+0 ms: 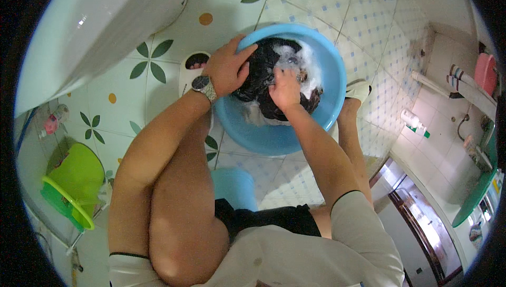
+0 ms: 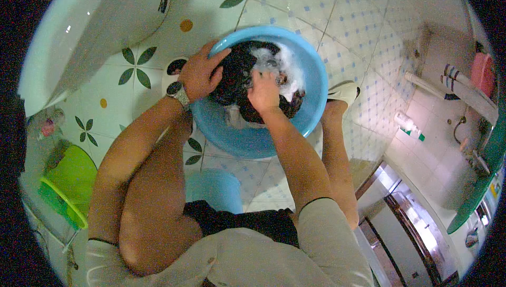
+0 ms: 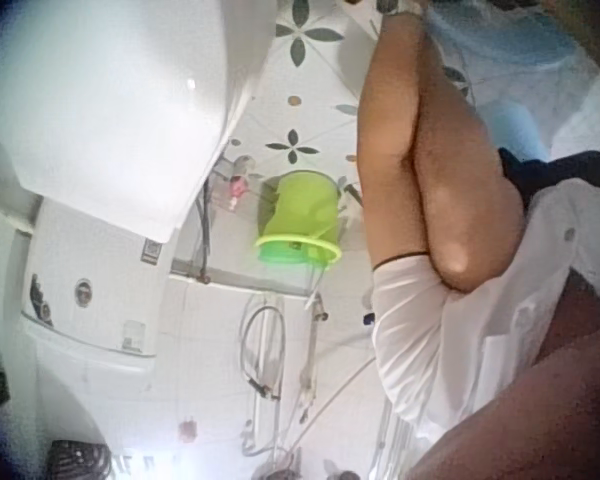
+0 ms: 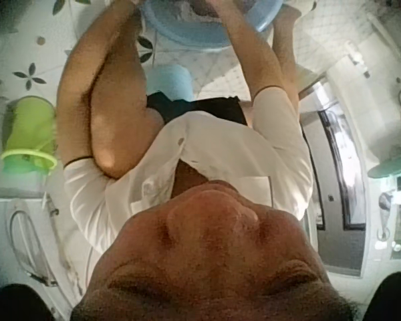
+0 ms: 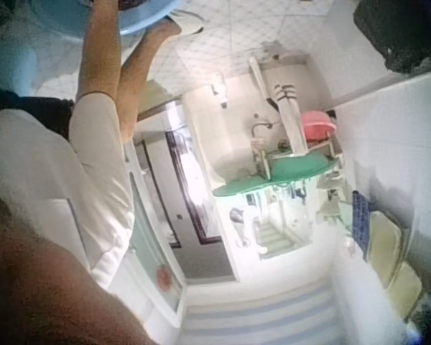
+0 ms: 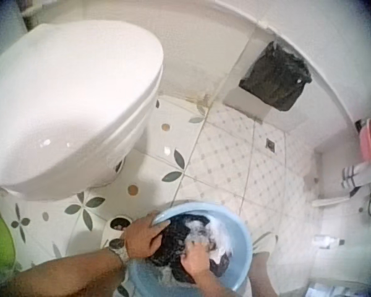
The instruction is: The person washes clothes by hand in a basin filled with soapy water, rubbing, scrubbing, and turning the garments.
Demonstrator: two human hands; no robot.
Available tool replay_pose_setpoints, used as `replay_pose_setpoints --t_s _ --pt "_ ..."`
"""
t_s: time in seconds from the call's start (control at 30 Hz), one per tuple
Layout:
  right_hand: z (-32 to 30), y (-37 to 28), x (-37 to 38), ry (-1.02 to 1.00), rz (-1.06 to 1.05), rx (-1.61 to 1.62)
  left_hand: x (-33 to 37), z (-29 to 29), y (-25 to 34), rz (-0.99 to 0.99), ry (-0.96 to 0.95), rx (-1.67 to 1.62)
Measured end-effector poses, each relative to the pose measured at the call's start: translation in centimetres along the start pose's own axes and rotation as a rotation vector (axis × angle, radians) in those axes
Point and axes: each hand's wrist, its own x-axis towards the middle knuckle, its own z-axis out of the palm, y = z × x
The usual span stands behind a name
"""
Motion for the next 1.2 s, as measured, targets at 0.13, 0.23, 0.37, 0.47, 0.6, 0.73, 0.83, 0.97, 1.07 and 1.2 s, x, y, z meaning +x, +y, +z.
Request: replay_pose_setpoints --t_s 0.13,0.23,0.37,0.47,0.6,0.73,0.83,0.97,1.07,1.2 --pt "0.0 3.3 2.1 -0.036 0.612 1.001 0.5 0.6 0.0 0.073 0.001 -0.061" --pt "0.0 4.0 -1.3 -0.116 0.450 0.928 -0.1 0.3 -0.2 0.041 0.035 -0.001" --pt "-2.8 0.8 -3.3 -0.046 0.223 0.445 -0.3 -0.2 -0.3 0.060 0.038 -0.021" --pt "-2.0 -1.3 0.4 0.146 0.115 0.388 0.1 0.0 0.2 0.029 0.002 -0.004" --pt "-2.0 -3.0 4.8 0.020 0.278 0.224 0.5 0.1 0.1 0.036 0.011 0.006" --pt "-1.5 0.2 5.9 -0.067 0.353 0.401 0.9 0.5 0.1 0.028 0.004 0.044" --pt "-2.3 1.1 3.5 -0.155 0.339 0.727 0.0 0.3 -0.5 0.034 0.008 -0.019" --pt "-7.9 1.5 -4.4 -0.062 0.211 0.645 0.1 -0.2 0.3 0.023 0.026 -0.037" --pt "-11.5 0.8 -9.1 0.051 0.252 0.460 -0.4 -0.6 -0.4 0.037 0.027 0.000" --pt "-8.5 1.5 -11.7 -0.065 0.003 0.114 -0.1 0.1 -0.3 0.039 0.009 -0.026"
